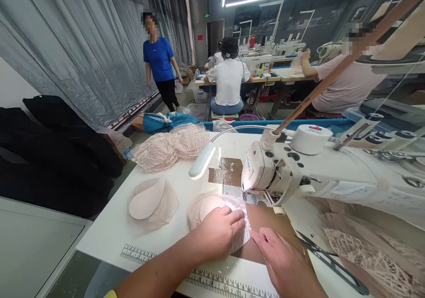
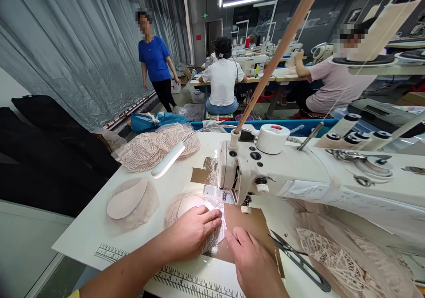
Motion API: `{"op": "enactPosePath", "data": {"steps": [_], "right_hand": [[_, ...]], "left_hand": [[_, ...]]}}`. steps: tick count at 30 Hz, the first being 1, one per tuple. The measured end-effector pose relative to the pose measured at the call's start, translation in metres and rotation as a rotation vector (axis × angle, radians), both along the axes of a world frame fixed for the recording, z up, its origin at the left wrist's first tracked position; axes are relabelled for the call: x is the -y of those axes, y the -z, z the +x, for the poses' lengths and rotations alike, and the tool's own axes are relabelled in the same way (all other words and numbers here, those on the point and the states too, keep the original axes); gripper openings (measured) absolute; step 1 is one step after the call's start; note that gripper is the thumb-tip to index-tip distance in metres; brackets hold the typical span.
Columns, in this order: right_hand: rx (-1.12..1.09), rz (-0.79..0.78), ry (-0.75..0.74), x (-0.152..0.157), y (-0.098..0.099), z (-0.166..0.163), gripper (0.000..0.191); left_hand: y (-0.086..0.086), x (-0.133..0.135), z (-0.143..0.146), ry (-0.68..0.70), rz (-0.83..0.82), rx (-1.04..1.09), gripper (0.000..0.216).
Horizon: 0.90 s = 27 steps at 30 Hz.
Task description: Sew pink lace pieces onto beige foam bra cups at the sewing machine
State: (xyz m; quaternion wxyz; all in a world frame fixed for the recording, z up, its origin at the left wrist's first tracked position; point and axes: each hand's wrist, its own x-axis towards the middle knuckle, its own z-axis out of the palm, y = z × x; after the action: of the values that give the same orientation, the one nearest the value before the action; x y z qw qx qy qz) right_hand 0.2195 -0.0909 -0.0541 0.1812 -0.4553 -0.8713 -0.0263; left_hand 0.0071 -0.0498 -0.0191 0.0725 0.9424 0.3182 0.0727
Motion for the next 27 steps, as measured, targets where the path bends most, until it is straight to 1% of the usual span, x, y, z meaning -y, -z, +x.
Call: {"op": "enactPosePath", "data": {"steps": [6, 9, 13, 16, 19, 22, 27], "right_hand": [[-0.015, 0.014, 0.008, -0.001, 0.001, -0.002, 0.050], [0.000, -0.036, 0.004, -0.005, -0.001, 0.000, 0.046], [0.037, -0.105, -0.013, -0.015, -0.008, -0.001, 0.044], [0.060, -0.112, -0.013, -0.026, -0.013, -0.004, 0.040], [0.059, -0.088, -0.002, -0.035, -0.015, -0.007, 0.038], [0.048, -0.044, 0.022, -0.041, -0.013, -0.010, 0.040], [0.033, 0.046, 0.028, -0.042, -0.006, -0.010, 0.045]], "left_hand": [[0.003, -0.002, 0.000, -0.024, -0.020, 0.045, 0.047], [0.002, -0.005, 0.000, -0.009, -0.014, 0.051, 0.046], [0.002, -0.016, -0.002, 0.019, 0.006, 0.048, 0.045], [0.003, -0.028, -0.004, 0.047, 0.023, 0.036, 0.044], [0.002, -0.038, -0.004, 0.045, 0.042, 0.013, 0.043], [-0.003, -0.046, -0.004, 0.022, 0.047, -0.011, 0.043], [-0.010, -0.049, -0.005, 0.023, 0.056, -0.022, 0.039]]}}
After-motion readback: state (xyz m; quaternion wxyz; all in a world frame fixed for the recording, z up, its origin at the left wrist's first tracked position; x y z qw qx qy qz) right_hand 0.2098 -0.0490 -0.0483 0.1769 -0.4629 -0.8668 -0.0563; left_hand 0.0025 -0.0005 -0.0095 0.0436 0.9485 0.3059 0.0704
